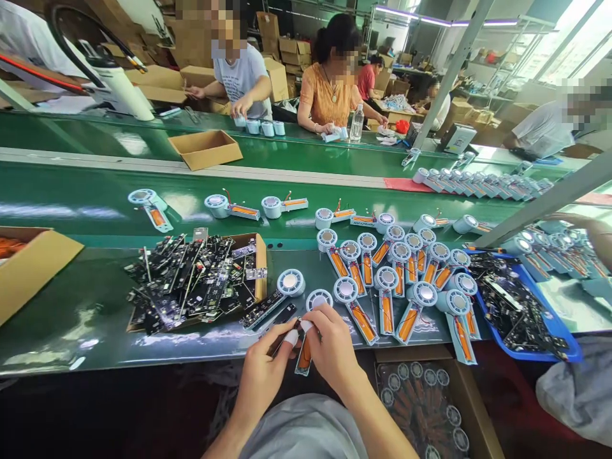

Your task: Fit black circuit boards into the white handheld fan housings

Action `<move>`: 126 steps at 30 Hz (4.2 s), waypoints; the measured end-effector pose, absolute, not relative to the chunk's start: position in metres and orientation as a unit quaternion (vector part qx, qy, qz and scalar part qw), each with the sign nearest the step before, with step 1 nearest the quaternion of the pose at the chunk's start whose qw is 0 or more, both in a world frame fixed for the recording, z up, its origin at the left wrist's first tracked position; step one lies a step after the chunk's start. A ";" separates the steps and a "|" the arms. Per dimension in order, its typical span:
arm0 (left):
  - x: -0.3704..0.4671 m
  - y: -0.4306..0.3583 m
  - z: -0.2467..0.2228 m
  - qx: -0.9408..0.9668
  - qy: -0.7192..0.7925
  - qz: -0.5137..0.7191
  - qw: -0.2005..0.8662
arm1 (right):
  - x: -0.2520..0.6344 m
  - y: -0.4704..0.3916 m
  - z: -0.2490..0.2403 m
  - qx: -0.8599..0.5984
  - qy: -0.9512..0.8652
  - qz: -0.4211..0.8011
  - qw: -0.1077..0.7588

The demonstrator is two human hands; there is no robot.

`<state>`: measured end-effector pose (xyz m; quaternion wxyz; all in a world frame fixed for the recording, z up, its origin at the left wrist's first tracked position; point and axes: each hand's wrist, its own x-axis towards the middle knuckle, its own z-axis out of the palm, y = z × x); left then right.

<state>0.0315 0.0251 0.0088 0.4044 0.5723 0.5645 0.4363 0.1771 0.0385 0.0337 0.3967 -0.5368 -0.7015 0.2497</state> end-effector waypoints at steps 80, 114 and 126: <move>0.046 0.041 0.033 0.413 0.472 0.392 0.673 | 0.205 0.022 0.070 -0.446 -0.766 0.414 0.207; 0.066 0.024 0.020 0.462 0.526 0.408 0.586 | 0.166 -0.017 0.009 -0.628 -0.486 0.351 0.496; 0.077 0.022 0.019 0.433 0.537 0.408 0.598 | 0.171 -0.022 0.030 -0.662 -0.733 0.073 0.136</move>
